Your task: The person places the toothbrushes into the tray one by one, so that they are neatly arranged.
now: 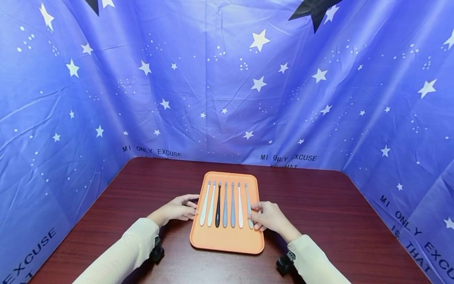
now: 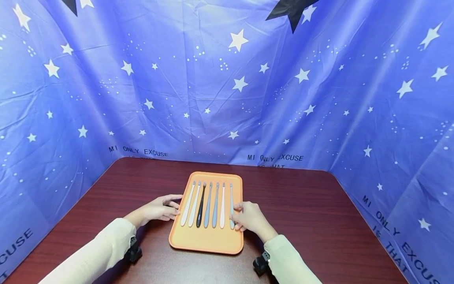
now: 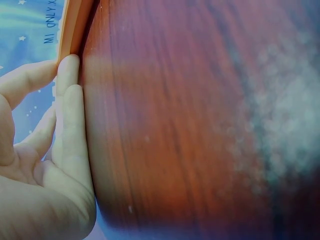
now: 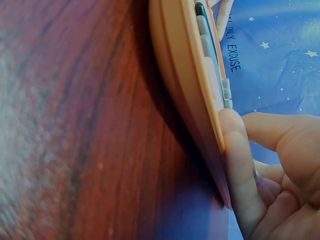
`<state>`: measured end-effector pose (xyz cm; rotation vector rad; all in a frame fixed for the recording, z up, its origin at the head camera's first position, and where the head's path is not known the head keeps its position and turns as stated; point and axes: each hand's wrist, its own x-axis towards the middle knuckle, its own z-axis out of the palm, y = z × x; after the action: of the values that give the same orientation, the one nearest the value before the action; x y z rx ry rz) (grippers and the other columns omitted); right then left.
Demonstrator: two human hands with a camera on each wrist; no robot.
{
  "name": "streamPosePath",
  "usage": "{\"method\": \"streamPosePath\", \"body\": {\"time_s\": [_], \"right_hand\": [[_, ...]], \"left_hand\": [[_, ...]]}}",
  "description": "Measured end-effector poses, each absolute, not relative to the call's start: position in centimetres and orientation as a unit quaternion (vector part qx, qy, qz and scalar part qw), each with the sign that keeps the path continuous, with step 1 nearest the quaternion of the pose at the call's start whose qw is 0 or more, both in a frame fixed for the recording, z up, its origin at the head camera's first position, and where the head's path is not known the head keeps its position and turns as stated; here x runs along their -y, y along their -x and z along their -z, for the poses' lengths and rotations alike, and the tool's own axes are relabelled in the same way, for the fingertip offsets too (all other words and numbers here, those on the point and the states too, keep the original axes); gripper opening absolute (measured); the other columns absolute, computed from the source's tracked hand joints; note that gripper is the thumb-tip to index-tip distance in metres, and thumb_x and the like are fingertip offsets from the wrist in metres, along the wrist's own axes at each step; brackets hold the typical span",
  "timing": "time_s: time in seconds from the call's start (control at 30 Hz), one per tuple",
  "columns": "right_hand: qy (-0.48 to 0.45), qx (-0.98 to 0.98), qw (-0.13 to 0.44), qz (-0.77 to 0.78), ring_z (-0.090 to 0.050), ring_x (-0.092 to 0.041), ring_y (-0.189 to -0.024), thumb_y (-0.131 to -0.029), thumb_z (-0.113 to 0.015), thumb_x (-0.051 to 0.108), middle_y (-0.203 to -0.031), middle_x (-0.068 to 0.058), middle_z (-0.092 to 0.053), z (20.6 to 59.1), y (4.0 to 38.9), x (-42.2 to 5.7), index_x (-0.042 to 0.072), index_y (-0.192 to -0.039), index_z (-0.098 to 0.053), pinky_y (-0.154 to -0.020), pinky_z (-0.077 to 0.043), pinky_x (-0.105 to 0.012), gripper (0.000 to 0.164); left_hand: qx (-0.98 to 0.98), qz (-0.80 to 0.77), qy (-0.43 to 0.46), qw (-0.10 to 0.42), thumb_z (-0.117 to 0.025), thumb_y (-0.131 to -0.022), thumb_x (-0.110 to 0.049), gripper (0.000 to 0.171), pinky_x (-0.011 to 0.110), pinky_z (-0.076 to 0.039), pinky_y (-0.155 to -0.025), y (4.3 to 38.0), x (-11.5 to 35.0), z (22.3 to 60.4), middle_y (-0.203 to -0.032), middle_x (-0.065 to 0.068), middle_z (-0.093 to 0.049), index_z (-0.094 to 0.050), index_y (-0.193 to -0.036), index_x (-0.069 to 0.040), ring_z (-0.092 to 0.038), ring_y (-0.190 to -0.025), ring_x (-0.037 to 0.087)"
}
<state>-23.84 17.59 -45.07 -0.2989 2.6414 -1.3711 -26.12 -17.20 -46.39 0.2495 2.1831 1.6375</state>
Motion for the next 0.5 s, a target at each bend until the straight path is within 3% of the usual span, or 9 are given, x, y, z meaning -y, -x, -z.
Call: {"method": "streamPosePath", "body": {"time_s": [0.5], "right_hand": [[0.105,-0.878,0.085,0.458,-0.066,-0.018,-0.052,-0.089,-0.076,0.014,-0.067,-0.007,-0.064,44.93,23.88,-17.90,-0.009,-0.125,-0.062,-0.048,-0.055,-0.034,0.045]], "left_hand": [[-0.780,-0.584,-0.088,0.204,-0.072,-0.087,-0.013,0.073,0.041,-0.056,-0.079,26.12,17.18,46.26,-0.114,0.011,-0.064,-0.039,-0.151,-0.002,-0.070,-0.087,0.022]]}}
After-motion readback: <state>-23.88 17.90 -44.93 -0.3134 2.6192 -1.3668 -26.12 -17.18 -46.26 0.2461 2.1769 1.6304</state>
